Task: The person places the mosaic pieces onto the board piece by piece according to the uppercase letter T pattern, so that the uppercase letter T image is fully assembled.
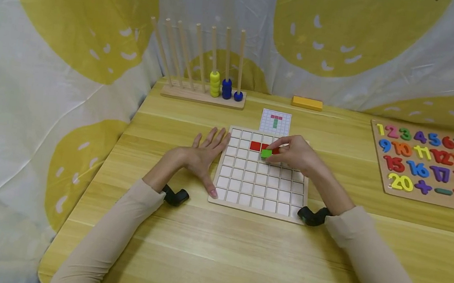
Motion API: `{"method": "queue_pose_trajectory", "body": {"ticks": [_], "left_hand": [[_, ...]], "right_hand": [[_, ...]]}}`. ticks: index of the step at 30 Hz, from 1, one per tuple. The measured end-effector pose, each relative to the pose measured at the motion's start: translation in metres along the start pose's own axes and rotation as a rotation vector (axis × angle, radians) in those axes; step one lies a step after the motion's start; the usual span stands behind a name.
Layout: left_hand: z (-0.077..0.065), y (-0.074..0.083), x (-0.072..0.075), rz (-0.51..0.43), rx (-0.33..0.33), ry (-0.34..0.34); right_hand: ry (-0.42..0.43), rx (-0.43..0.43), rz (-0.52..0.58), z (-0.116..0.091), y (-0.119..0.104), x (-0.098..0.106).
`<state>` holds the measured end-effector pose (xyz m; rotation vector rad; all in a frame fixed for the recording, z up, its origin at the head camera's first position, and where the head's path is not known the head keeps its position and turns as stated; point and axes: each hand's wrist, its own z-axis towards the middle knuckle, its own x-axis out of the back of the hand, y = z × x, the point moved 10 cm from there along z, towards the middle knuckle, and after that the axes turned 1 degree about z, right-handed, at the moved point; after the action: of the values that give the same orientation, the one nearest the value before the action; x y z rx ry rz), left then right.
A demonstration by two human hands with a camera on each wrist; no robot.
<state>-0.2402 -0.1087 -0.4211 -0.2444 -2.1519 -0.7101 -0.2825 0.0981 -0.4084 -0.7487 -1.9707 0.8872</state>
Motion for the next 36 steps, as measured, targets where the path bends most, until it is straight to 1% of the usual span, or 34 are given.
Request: {"method": "queue_pose_trajectory", "body": {"ticks": [6,15,21,28,36], "left_hand": [[0.0009,-0.0009,-0.0009,0.005,0.006,-0.004],[0.0009,-0.0011,-0.0005,0.008,0.007,-0.003],[0.0004,-0.0014,-0.0005,0.004,0.007,-0.002],[-0.0002,-0.0010,-0.0001,0.002,0.009,0.000],[0.0014,-0.0025,-0.0011,0.002,0.007,-0.001]], "right_hand": [[0.016,0.003,-0.018,0.0014,-0.0012,-0.0052],[0.025,0.050,0.003,0.0013,-0.0046,-0.0086],[0.044,0.068,-0.023,0.0008,-0.0059,-0.0077],[0.089,0.073,-0.081,-0.0006,-0.0063,-0.0028],[0.082,0.077,-0.066,0.0009,-0.0048,-0.0035]]}}
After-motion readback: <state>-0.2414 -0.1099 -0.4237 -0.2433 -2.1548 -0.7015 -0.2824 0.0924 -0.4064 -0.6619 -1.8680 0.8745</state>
